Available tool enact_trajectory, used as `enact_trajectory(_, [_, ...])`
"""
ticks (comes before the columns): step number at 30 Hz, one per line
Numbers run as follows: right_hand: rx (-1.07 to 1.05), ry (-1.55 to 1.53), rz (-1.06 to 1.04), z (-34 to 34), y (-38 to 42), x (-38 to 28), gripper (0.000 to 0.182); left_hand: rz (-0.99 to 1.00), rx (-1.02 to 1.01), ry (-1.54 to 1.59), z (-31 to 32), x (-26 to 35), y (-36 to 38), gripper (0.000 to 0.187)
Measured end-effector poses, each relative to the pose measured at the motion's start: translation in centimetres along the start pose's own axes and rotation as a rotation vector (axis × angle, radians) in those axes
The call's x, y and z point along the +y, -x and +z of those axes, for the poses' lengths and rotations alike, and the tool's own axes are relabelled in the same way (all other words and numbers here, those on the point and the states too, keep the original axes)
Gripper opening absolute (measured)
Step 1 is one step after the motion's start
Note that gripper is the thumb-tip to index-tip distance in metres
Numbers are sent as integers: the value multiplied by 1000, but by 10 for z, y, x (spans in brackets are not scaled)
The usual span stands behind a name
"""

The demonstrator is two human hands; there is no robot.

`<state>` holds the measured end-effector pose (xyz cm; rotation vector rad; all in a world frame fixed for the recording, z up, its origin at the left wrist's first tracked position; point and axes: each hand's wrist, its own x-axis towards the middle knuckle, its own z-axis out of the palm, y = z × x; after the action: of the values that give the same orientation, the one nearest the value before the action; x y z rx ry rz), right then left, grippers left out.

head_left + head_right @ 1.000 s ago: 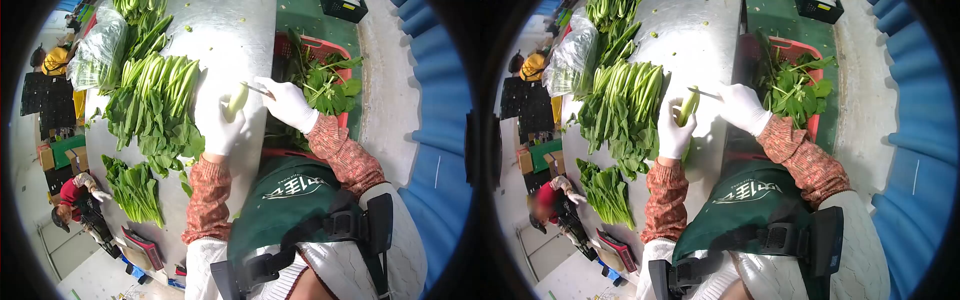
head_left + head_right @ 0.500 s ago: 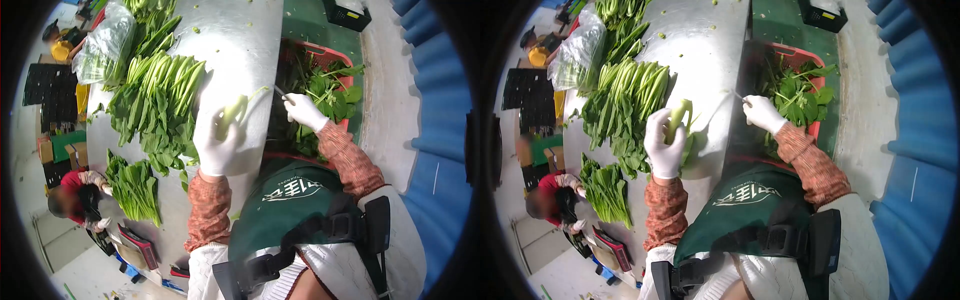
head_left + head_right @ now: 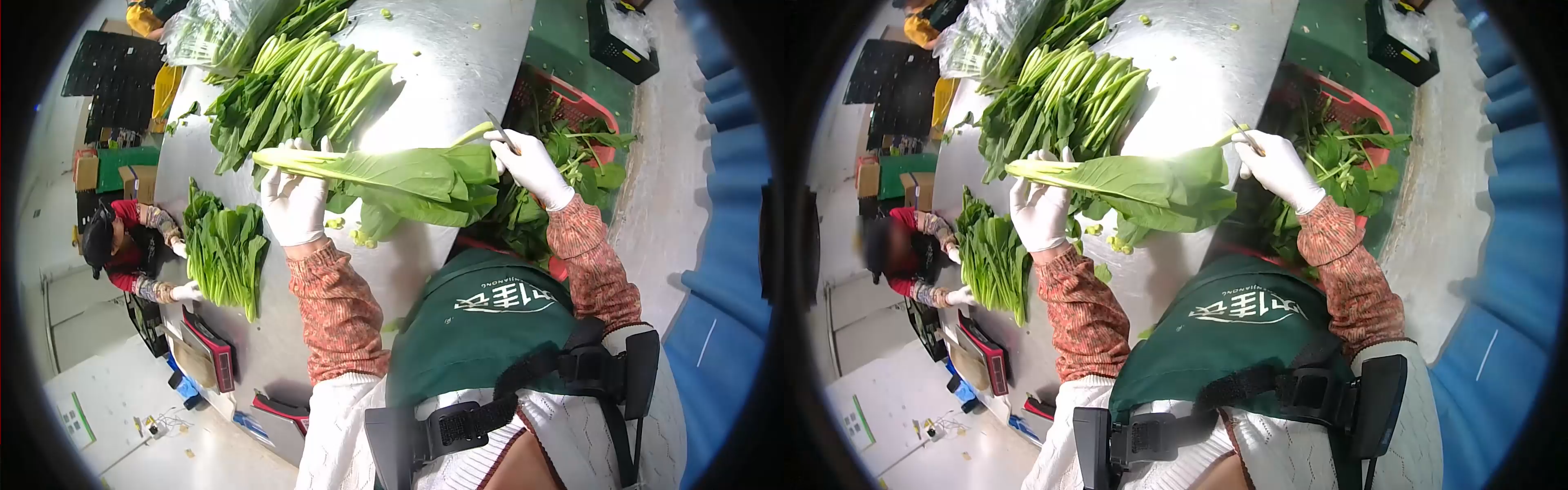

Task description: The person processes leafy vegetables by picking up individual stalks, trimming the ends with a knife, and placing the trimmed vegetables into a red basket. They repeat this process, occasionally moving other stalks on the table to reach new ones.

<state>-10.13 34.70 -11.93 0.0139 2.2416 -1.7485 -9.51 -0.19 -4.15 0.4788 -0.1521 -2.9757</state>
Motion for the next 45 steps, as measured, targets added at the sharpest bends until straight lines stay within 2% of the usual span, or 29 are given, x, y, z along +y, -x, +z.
enact_trajectory(5, [-41, 35, -66, 8, -9, -11, 30, 76, 101, -56, -16, 16, 1, 49])
enact_trajectory(8, [-76, 46, -9, 14, -19, -8, 29, 86, 144, -47, -19, 19, 2, 45])
enact_trajectory(11, [-89, 42, -63, 24, -28, -13, 29, 98, 154, -51, -31, 28, -1, 47])
enact_trajectory(14, [-134, 93, -85, 31, -46, -22, 30, 31, -17, -129, -42, 40, 6, 50])
enact_trajectory(16, [-130, 112, -60, 38, -63, -31, 31, 2, -57, -153, -43, 48, 14, 56])
enact_trajectory(19, [-75, 185, -200, 56, -114, -18, 32, 38, -42, -325, -36, 55, 32, 61])
enact_trajectory(20, [-51, 305, -306, 59, -135, -18, 33, 50, -23, -395, -36, 59, 35, 63])
enact_trajectory(23, [52, 447, -323, 77, -186, -36, 37, 147, -16, -545, -45, 68, 44, 47])
enact_trajectory(24, [68, 478, -371, 84, -200, -40, 39, 232, 79, -622, -45, 65, 47, 38])
enact_trajectory(26, [100, 541, -465, 97, -226, -35, 42, 281, 49, -776, -42, 63, 50, 26])
enact_trajectory(29, [-93, 393, -276, 102, -247, -32, 45, 323, 85, -1059, -15, 50, 54, 15])
enact_trajectory(30, [-152, 249, -183, 95, -243, -37, 33, 326, 130, -1188, -9, 47, 54, 15])
enact_trajectory(31, [-201, 83, 63, 89, -236, -46, 24, 327, 177, -1317, -5, 43, 53, 15])
enact_trajectory(32, [-195, -18, 40, 84, -227, -46, 23, 396, 203, -1450, -3, 35, 50, 15])
enact_trajectory(33, [-187, -120, 19, 80, -215, -46, 22, 371, 182, -1579, 2, 27, 48, 17])
enact_trajectory(34, [-214, -39, -6, 75, -197, -60, 23, 452, 103, -1694, 4, 15, 43, 19])
enact_trajectory(35, [-160, 52, -132, 77, -182, -64, 23, 533, 16, -1809, 7, 2, 36, 21])
enact_trajectory(37, [-44, 232, -386, 88, -152, -72, 22, 847, -234, -2104, 4, -18, 20, 28])
enact_trajectory(38, [3, 321, -418, 91, -134, -85, 21, 1014, -334, -2196, 8, -30, 14, 36])
enact_trajectory(39, [85, 408, -522, 94, -127, -85, 20, 1085, -338, -2327, 9, -40, 7, 40])
enact_trajectory(41, [85, 329, -531, 97, -121, -85, 18, 1082, -350, -2466, 3, -51, -21, 40])
enact_trajectory(43, [129, 314, -579, 94, -111, -84, 16, 780, -327, -2588, 0, -53, -46, 39])
enact_trajectory(45, [147, 298, -592, 87, -97, -88, 15, 682, -486, -2511, -1, -55, -54, 32])
